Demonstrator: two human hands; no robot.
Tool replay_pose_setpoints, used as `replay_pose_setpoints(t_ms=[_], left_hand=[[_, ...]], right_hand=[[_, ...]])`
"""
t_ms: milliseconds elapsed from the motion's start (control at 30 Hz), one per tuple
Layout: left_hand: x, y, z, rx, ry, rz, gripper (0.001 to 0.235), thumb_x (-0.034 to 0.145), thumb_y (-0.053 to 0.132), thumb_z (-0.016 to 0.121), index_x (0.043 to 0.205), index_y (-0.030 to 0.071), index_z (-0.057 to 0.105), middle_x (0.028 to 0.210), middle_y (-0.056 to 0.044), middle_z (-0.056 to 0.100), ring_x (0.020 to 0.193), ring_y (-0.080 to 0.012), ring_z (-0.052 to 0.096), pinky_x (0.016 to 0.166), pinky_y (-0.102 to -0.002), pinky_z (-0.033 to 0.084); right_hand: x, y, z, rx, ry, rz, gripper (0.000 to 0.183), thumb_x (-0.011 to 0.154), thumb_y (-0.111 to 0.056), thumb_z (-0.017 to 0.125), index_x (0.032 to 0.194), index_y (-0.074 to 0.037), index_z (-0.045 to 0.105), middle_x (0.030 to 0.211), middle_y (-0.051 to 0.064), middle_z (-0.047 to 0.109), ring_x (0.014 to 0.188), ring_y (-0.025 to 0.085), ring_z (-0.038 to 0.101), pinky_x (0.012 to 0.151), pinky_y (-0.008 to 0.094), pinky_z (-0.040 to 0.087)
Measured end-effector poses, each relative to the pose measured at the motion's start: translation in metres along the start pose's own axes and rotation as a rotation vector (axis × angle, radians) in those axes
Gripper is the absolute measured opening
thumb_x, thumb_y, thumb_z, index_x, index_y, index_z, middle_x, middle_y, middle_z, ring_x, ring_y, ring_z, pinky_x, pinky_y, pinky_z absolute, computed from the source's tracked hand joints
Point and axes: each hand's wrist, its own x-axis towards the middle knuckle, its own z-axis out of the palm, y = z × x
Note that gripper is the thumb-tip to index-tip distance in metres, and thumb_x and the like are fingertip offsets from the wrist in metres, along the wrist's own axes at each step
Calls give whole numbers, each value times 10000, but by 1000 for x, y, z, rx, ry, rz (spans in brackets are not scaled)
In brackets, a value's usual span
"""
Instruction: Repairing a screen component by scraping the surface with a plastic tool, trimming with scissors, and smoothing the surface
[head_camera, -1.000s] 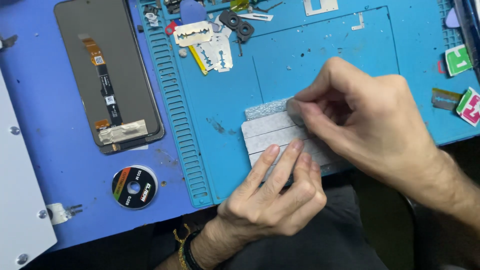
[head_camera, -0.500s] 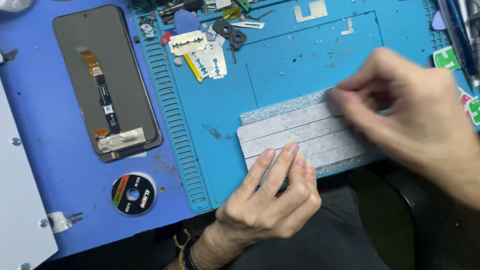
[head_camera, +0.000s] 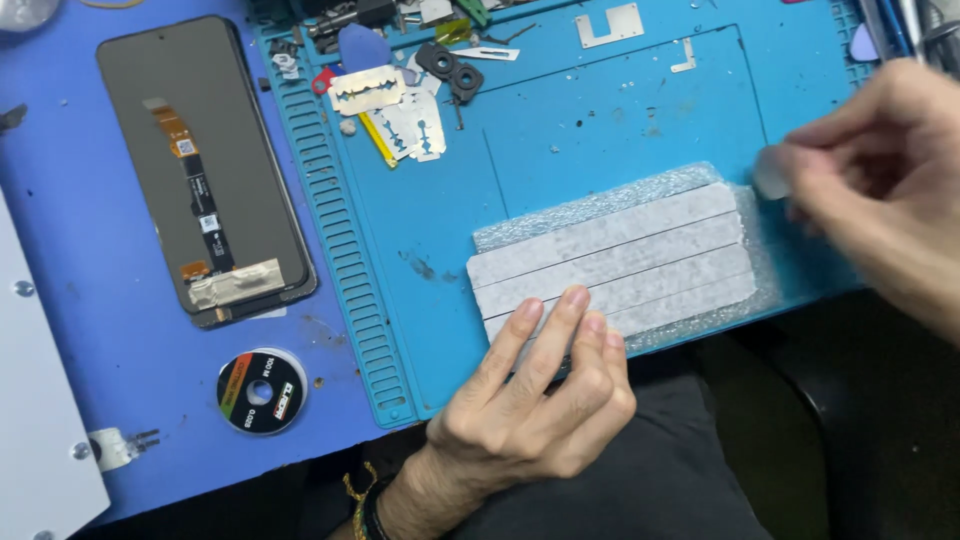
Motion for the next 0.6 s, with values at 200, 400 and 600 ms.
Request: replay_pose_setpoints(t_ms=[200, 400, 600], left_hand=[[3, -1, -2, 14, -19, 39, 83, 1020, 123, 734, 952, 169, 741, 969, 44, 717, 1091, -171, 785, 996, -303, 604], [1, -1, 0, 6, -6, 15, 73, 1003, 129, 749, 938, 162, 740, 949, 46, 706, 1076, -170, 789, 981, -299, 614], [3, 0, -1, 17, -28, 46, 74, 1014, 127, 756, 954, 168, 741, 979, 39, 721, 1083, -174, 781, 976, -305, 618]], right_hand=[[8, -39, 20, 57, -43, -151, 132, 1020, -46, 791, 993, -18, 664, 825, 48, 690, 664, 103, 611, 671, 241, 519], [-2, -6, -1, 76, 48, 70, 160, 1141, 4, 757, 1098, 19, 604, 878, 125, 682, 705, 144, 618, 650, 245, 489], [6, -29, 13, 68, -52, -129, 137, 1002, -48, 789, 982, -4, 662, 837, 63, 733, 693, 103, 691, 699, 225, 569]])
